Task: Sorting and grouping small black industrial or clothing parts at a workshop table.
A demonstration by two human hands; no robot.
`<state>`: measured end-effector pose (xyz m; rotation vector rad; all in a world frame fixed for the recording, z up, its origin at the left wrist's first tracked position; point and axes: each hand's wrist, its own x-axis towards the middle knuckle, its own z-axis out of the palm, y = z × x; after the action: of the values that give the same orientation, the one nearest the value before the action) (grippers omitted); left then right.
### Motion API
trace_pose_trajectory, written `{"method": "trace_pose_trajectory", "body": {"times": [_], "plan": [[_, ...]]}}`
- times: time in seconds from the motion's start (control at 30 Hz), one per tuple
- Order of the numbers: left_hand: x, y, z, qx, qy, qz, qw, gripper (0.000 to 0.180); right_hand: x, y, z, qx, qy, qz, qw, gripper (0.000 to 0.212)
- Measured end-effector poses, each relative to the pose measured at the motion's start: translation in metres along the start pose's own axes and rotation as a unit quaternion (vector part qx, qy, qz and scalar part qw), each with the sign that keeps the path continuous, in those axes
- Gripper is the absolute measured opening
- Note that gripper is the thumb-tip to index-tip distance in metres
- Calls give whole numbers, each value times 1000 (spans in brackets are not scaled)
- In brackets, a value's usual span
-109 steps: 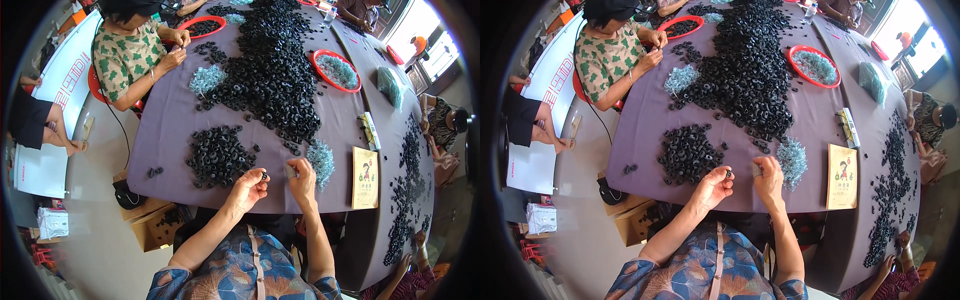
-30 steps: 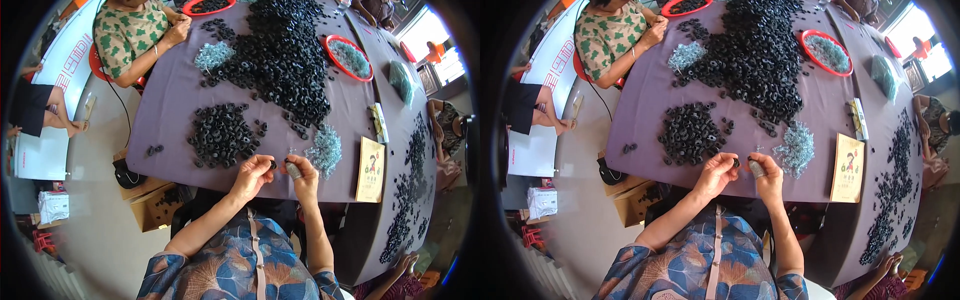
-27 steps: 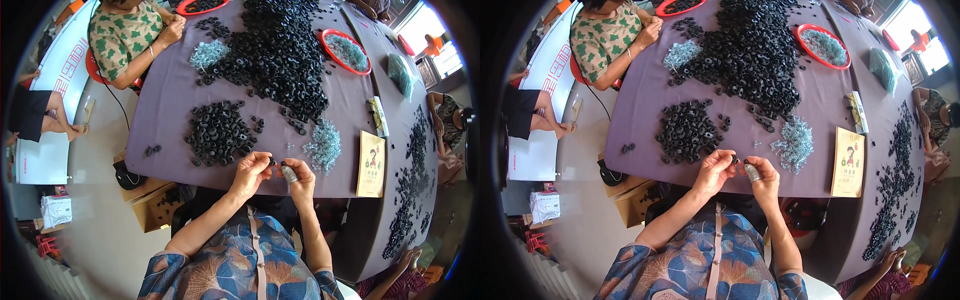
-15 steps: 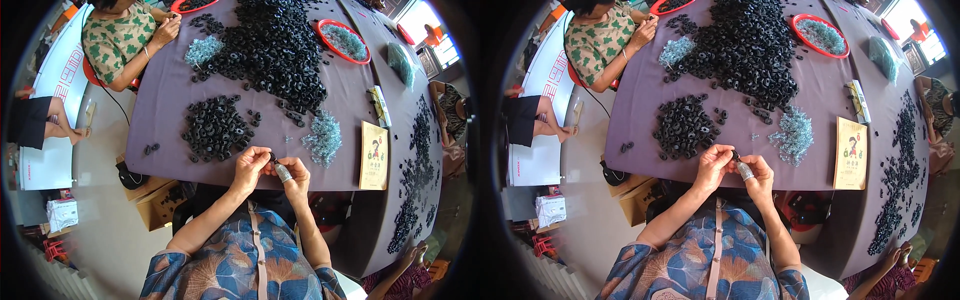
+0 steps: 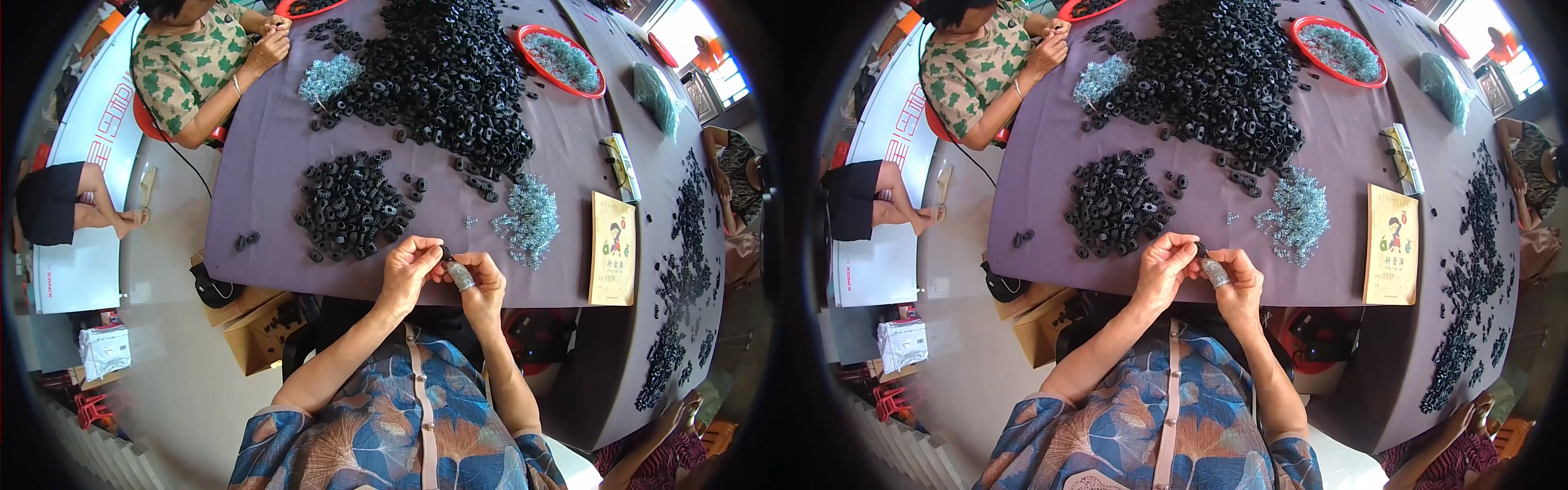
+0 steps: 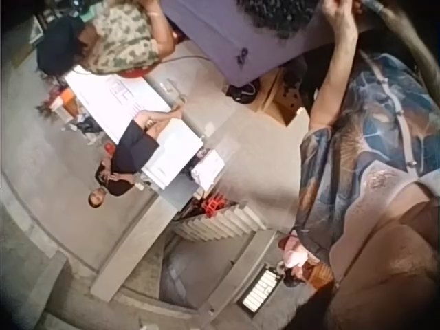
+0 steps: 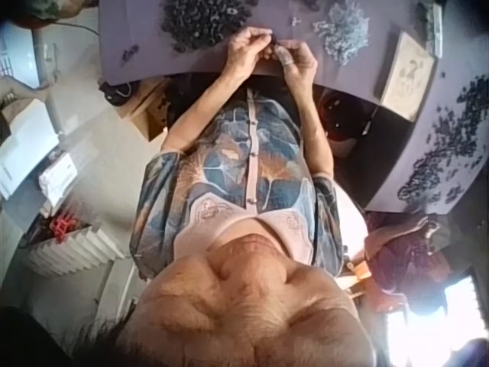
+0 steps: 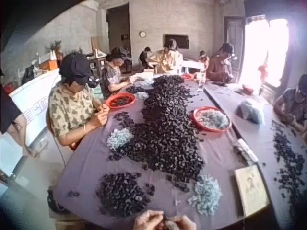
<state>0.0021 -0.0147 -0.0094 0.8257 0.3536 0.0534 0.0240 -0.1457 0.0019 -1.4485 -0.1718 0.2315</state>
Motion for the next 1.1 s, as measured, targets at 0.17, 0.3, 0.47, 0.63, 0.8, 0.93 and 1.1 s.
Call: {"method": "trace_pose_trajectory", "body": {"times": [0.17, 0.3, 0.47, 0.63, 0.8, 0.93, 1.1], "plan": [[-1, -3, -1, 26, 6, 19, 999, 11, 1, 4, -2, -4, -6, 2, 1000, 10], [-2, -6, -1, 60, 13, 46, 997, 10, 1, 4, -2, -9, -6, 12, 1000, 11], [-3, -9, 1, 101, 14, 86, 991, 9, 4, -5, 2, -9, 14, 38, 999, 9], [-5, -9, 3, 113, 19, 102, 988, 9, 6, -8, 3, -2, 8, 51, 999, 9], [-7, -13, 6, 166, 31, 146, 975, 9, 5, -9, 5, -3, 8, 48, 999, 9], [-6, -14, 7, 207, 34, 172, 962, 8, 4, -9, 8, -19, 16, 39, 999, 11], [-3, -9, 5, 175, 24, 128, 976, 9, 3, -3, 6, -9, 14, 23, 1000, 12]]}}
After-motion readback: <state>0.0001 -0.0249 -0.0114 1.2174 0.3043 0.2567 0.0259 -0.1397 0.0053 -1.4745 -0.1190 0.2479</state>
